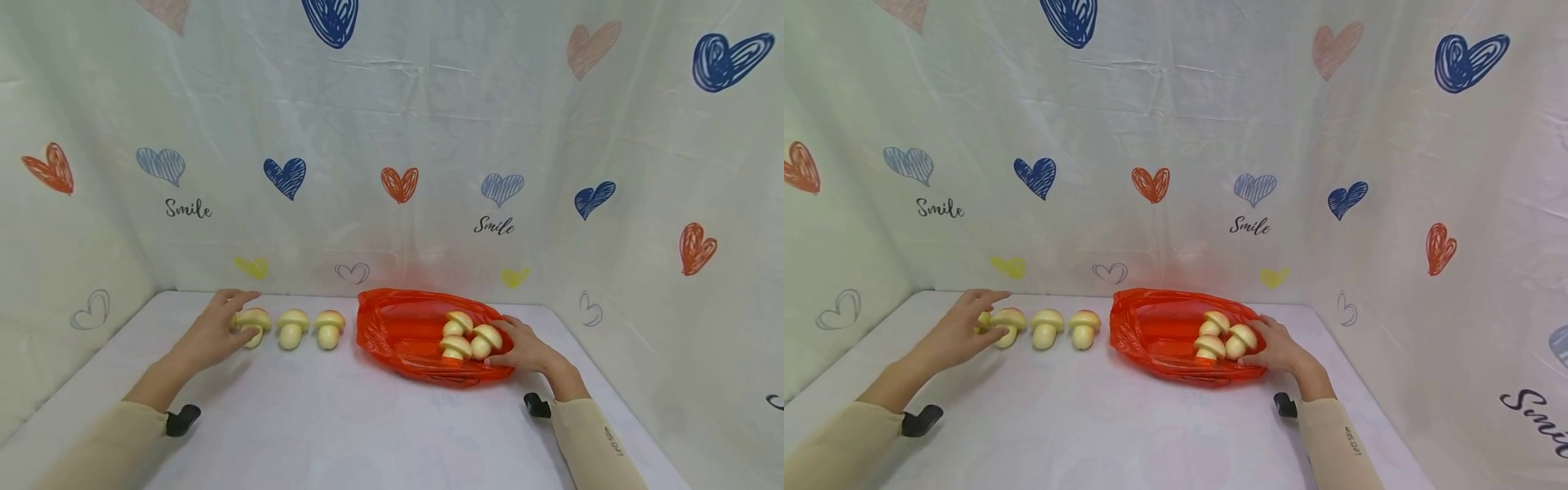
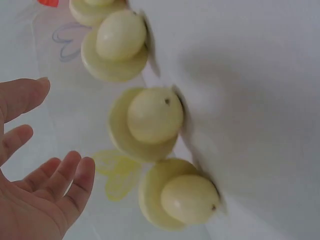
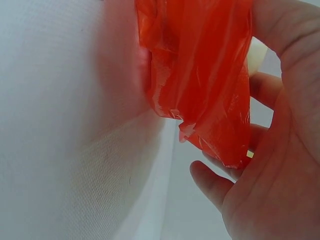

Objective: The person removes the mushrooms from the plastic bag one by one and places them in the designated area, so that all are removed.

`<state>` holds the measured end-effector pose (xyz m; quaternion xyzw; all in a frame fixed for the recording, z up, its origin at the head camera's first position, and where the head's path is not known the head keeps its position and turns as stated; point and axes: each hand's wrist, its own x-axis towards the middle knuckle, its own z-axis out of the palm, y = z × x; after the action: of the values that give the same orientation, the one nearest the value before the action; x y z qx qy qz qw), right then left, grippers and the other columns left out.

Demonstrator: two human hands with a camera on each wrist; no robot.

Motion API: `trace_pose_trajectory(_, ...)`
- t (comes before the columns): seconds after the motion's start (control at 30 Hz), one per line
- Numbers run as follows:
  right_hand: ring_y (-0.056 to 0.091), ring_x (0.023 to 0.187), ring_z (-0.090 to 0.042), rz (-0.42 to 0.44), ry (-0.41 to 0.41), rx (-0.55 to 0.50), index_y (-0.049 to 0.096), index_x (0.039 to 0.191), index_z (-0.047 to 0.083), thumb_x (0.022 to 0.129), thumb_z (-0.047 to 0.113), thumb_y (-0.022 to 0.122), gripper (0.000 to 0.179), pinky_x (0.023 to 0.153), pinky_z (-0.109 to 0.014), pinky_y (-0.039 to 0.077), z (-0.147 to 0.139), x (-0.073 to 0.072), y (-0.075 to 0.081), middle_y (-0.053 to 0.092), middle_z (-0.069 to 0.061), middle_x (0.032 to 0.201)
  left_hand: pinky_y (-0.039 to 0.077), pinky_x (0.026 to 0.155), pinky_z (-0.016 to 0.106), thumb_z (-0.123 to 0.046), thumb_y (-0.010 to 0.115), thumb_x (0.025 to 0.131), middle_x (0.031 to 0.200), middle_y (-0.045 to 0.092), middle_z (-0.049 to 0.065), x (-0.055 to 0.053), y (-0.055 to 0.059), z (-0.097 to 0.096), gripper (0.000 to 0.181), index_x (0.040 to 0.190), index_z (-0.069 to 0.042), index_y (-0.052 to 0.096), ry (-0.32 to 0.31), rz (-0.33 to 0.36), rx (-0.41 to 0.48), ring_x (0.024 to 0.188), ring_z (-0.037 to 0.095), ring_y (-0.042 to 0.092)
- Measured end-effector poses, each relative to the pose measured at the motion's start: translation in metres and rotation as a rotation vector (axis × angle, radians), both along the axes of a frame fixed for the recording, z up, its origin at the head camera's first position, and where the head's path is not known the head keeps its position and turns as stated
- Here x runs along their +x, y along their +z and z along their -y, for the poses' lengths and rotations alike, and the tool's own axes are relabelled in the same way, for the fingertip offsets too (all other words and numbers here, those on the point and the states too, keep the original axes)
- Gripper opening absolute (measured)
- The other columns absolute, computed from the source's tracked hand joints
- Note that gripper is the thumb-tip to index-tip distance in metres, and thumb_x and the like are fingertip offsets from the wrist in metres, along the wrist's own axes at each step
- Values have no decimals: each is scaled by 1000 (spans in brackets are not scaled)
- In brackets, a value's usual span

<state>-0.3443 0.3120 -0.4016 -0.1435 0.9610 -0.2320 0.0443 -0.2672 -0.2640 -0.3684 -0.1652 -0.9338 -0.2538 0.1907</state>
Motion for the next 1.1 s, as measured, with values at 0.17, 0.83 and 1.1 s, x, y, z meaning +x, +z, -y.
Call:
trace_pose_trajectory(0.17, 21, 132, -46, 1, 1, 5, 40, 143, 10, 72, 45, 79, 88, 95, -68, 33, 0, -1, 1, 19, -23, 150, 47, 81, 55, -6, 73, 81, 126, 39, 24, -3, -2, -18, 60, 135, -3, 46, -50, -37, 6, 101, 40, 55)
trace_pose_trajectory(0.83, 20, 133, -47, -5, 3, 18, 40, 143, 9, 71, 47, 79, 90, 95, -70, 30, 0, -1, 4, 20, -24, 150, 51, 82, 44, -13, 73, 83, 131, 40, 12, -14, 1, -85, 59, 137, -13, 48, -216, 11, 48, 106, 33, 55)
trace_pose_trajectory(1.1, 20, 132, -48, -15, 17, 4, 40, 142, 7, 72, 45, 79, 89, 96, -69, 31, 0, 1, 4, 20, -26, 150, 51, 84, 43, -16, 73, 84, 130, 41, 9, -18, 1, -112, 57, 136, -15, 50, -250, 26, 40, 104, 32, 57)
